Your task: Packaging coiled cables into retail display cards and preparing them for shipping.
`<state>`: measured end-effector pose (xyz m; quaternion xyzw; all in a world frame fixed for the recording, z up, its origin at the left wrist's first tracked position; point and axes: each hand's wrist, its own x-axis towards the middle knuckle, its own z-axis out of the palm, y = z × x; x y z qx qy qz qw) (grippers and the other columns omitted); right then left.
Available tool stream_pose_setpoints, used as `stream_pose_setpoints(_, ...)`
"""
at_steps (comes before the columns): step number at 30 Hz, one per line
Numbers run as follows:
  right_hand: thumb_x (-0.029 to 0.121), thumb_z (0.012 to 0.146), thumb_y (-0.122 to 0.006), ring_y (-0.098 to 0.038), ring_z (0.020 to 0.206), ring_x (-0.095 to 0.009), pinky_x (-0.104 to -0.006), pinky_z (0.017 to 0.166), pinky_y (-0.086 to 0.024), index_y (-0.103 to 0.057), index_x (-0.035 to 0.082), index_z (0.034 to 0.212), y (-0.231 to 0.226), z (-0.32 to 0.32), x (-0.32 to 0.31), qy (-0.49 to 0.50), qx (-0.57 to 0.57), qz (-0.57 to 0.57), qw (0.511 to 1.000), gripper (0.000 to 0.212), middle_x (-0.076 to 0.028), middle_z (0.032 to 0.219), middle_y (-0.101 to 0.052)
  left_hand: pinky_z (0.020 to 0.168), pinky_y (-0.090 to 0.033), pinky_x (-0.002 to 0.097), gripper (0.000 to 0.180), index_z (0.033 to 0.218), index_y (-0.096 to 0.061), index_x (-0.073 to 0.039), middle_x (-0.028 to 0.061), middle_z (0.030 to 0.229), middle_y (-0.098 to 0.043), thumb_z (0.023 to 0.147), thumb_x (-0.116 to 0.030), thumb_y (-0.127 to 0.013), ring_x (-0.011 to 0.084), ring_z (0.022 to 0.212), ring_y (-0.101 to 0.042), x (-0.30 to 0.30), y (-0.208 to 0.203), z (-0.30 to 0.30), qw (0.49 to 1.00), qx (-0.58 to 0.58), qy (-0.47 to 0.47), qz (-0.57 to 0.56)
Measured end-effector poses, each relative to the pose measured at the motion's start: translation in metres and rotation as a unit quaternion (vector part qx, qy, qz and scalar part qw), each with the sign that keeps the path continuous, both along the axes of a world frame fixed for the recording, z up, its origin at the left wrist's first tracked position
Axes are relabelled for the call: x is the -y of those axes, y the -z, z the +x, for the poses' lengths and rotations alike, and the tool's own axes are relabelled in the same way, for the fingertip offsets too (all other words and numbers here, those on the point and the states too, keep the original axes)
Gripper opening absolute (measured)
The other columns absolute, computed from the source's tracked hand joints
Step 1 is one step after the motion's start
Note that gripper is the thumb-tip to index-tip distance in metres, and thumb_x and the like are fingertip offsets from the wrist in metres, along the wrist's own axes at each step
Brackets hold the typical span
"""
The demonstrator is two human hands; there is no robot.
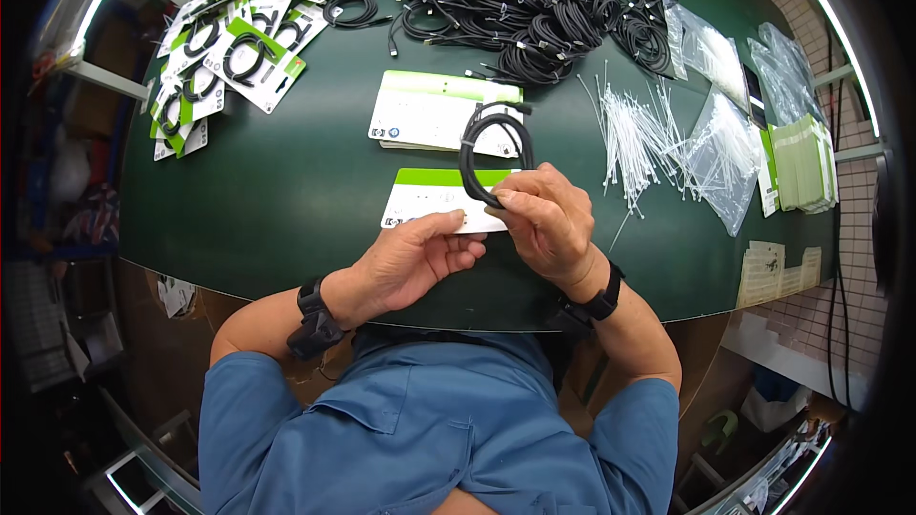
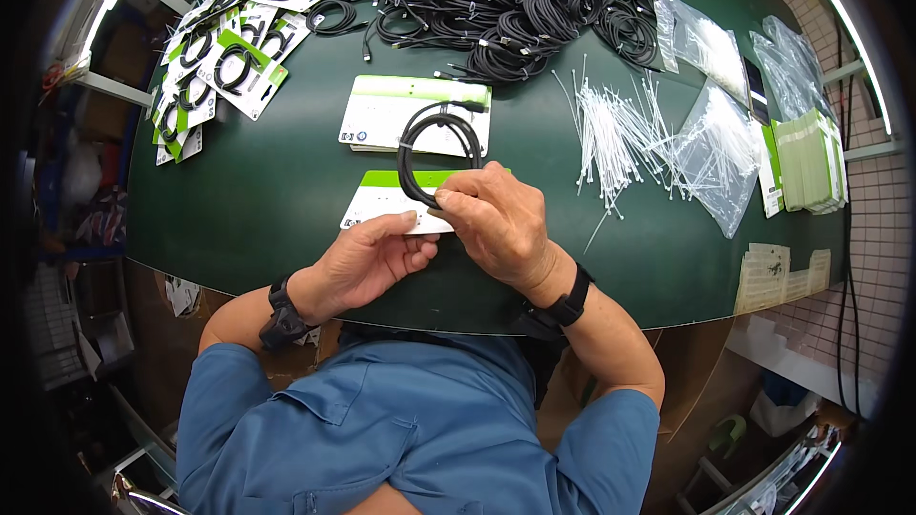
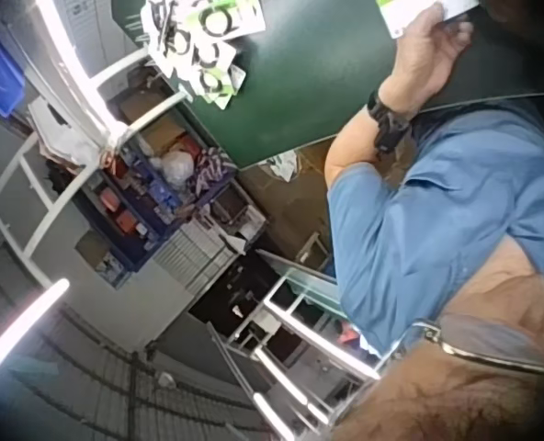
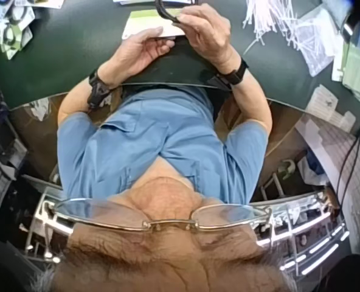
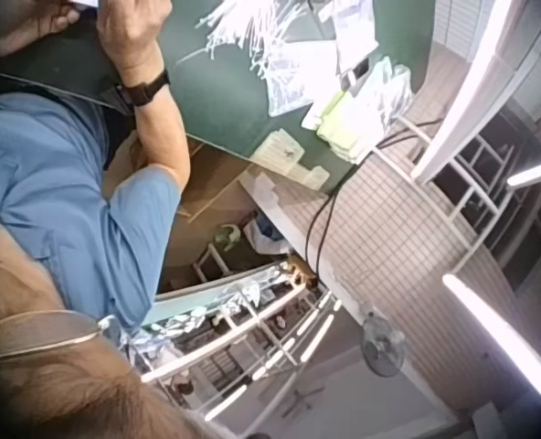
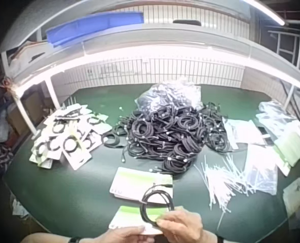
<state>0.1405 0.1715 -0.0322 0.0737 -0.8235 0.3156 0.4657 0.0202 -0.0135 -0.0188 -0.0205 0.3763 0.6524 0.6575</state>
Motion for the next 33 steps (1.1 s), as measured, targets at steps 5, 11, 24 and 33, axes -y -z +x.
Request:
stream_pose_setpoints(5,-0.002,0.079,-0.083,-0.069,0.077,-0.025,-0.0352,0.059,-0.049,-0.068,0.005,0.101,-0.044,0.006,-0.007,-0.082,0.117,-0.061,0.988,0.027,-0.012,0.093,-0.072,0.080,-0.058,0.0307,0.026,0.123,-0.065,0.002,0.0114,0.106,-0.072,0.103,-0.014,-0.059,0.0184,0.092,-0.070,0.002,-0.021,0.003,0.996,-0.077,-0.004,0.042)
stream_pose_setpoints(11,0.002,0.076,-0.083,-0.066,0.084,-0.026,-0.0366,0.071,-0.050,-0.071,0.006,0.097,-0.083,0.000,-0.020,-0.078,0.174,-0.001,0.982,0.025,-0.008,0.093,-0.072,0.075,-0.057,0.0291,0.021,0.116,-0.068,0.003,0.0113,0.103,-0.072,0.100,-0.007,-0.059,0.0180,0.087,-0.070,-0.018,-0.023,-0.011,0.964,-0.253,-0.001,0.084)
stream_pose_setpoints(24,0.006,0.073,-0.085,-0.063,0.083,-0.025,-0.0357,0.073,-0.048,-0.075,0.009,0.098,-0.056,-0.011,-0.037,-0.009,0.150,-0.009,0.989,0.027,-0.005,0.093,-0.069,0.074,-0.058,0.0296,0.030,0.124,-0.063,0.004,0.0100,0.102,-0.072,0.096,-0.007,-0.065,0.0161,0.084,-0.070,-0.056,-0.014,-0.022,0.912,-0.382,0.027,0.147)
stream_pose_setpoints(33,0.013,0.072,-0.087,-0.062,0.081,-0.024,-0.0365,0.071,-0.050,-0.075,0.013,0.096,-0.051,-0.014,-0.035,0.006,0.174,-0.013,0.985,0.027,-0.001,0.089,-0.068,0.071,-0.057,0.0313,0.032,0.123,-0.061,0.003,0.0075,0.101,-0.068,0.100,-0.020,-0.064,0.0149,0.081,-0.066,-0.065,-0.014,-0.024,0.932,-0.352,-0.021,0.082)
